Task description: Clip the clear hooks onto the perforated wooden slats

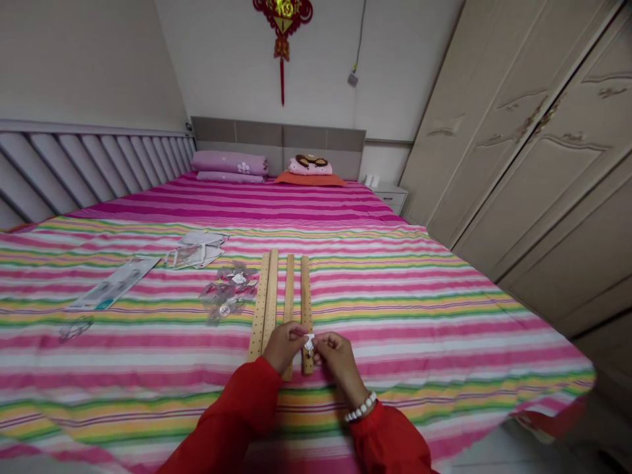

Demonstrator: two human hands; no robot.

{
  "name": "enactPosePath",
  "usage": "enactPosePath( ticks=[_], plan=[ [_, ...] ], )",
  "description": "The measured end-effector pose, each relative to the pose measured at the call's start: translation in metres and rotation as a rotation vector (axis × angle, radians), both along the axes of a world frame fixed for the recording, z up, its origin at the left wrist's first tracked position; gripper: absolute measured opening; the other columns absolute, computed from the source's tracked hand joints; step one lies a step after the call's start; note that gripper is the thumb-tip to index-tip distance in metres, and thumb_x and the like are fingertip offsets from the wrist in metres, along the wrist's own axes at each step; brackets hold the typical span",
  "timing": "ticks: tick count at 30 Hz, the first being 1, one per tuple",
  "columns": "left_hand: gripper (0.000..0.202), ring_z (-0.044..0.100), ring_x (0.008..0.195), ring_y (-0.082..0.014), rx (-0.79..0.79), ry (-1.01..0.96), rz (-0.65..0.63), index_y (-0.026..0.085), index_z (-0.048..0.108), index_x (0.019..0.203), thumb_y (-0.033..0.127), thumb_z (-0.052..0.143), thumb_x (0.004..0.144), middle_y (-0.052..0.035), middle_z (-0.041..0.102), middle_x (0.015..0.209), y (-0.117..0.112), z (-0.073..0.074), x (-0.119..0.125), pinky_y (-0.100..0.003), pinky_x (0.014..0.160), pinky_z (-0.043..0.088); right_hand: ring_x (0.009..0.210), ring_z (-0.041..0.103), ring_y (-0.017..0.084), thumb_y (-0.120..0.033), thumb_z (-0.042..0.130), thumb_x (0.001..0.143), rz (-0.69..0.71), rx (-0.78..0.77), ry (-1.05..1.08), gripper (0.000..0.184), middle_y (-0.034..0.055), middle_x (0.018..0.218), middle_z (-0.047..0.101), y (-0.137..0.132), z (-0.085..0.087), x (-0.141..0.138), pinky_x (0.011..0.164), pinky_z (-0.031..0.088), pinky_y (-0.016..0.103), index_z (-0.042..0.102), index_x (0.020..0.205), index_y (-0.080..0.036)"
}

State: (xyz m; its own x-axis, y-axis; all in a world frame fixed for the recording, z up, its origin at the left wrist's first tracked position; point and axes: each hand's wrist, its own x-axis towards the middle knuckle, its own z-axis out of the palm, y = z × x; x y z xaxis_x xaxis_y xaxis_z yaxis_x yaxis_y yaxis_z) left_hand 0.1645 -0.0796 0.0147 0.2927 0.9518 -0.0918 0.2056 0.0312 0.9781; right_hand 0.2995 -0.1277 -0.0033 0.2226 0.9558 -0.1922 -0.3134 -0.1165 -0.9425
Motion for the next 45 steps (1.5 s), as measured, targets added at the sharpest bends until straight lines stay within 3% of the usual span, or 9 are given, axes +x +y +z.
enactPosePath(
  ticks=[13,24,32,36,39,45],
  plan=[
    [0.007,0.063,0.064,-0.0161,0.056,0.096,0.027,0.015,0.066,0.067,0.021,0.063,0.063,-0.0024,0.067,0.065,-0.002,0.001,0.003,-0.027,0.063,0.048,0.033,0.047,0.009,-0.038,0.074,0.055,-0.018,-0.024,-0.061,0.026,-0.0032,0.04,0.057,0.002,-0.008,-0.002,0.035,0.036,0.021,0.059,0.056,-0.016],
    [0.008,0.057,0.063,-0.0117,0.315,0.265,0.087,0.016,0.067,0.066,0.012,0.06,0.067,-0.0007,0.06,0.069,-0.003,-0.015,0.006,-0.024,0.063,0.047,0.031,0.046,0.01,-0.038,0.072,0.054,-0.046,-0.061,-0.088,0.026,-0.004,0.038,0.055,0.004,-0.012,-0.003,0.033,0.036,0.021,0.057,0.057,-0.017],
    [0.011,0.056,0.068,-0.0149,0.363,0.291,0.054,0.018,0.068,0.069,0.015,0.057,0.071,-0.0024,0.058,0.07,-0.005,-0.015,0.003,-0.027,0.065,0.047,0.031,0.045,0.009,-0.04,0.074,0.056,-0.061,-0.046,-0.104,0.029,-0.0047,0.036,0.054,0.003,-0.012,-0.006,0.033,0.034,0.02,0.054,0.057,-0.019],
    [0.027,0.06,0.083,-0.0191,0.505,0.315,0.044,0.019,0.07,0.087,0.018,0.043,0.082,-0.0071,0.065,0.083,-0.014,-0.016,-0.004,-0.033,0.078,0.049,0.031,0.045,0.009,-0.044,0.074,0.057,-0.051,-0.031,-0.081,0.033,-0.0055,0.036,0.052,0.002,-0.011,-0.006,0.034,0.035,0.02,0.052,0.057,-0.019],
    [0.037,0.059,0.101,-0.0221,0.644,0.454,0.011,0.019,0.069,0.104,0.013,0.039,0.082,-0.0101,0.068,0.103,-0.025,-0.021,-0.007,-0.039,0.092,0.045,0.031,0.044,0.008,-0.049,0.073,0.059,-0.053,-0.007,-0.063,0.037,-0.0061,0.037,0.051,0.002,-0.011,-0.007,0.034,0.034,0.02,0.05,0.055,-0.019],
    [0.054,0.047,0.126,-0.0272,0.749,0.789,0.004,0.026,0.06,0.123,0.004,0.038,0.08,-0.0047,0.062,0.127,-0.048,-0.042,-0.004,-0.049,0.103,0.031,0.028,0.043,0.008,-0.045,0.073,0.059,-0.043,-0.039,-0.06,0.035,-0.0072,0.038,0.051,0.004,-0.012,-0.007,0.03,0.032,0.019,0.05,0.059,-0.02]
  ],
)
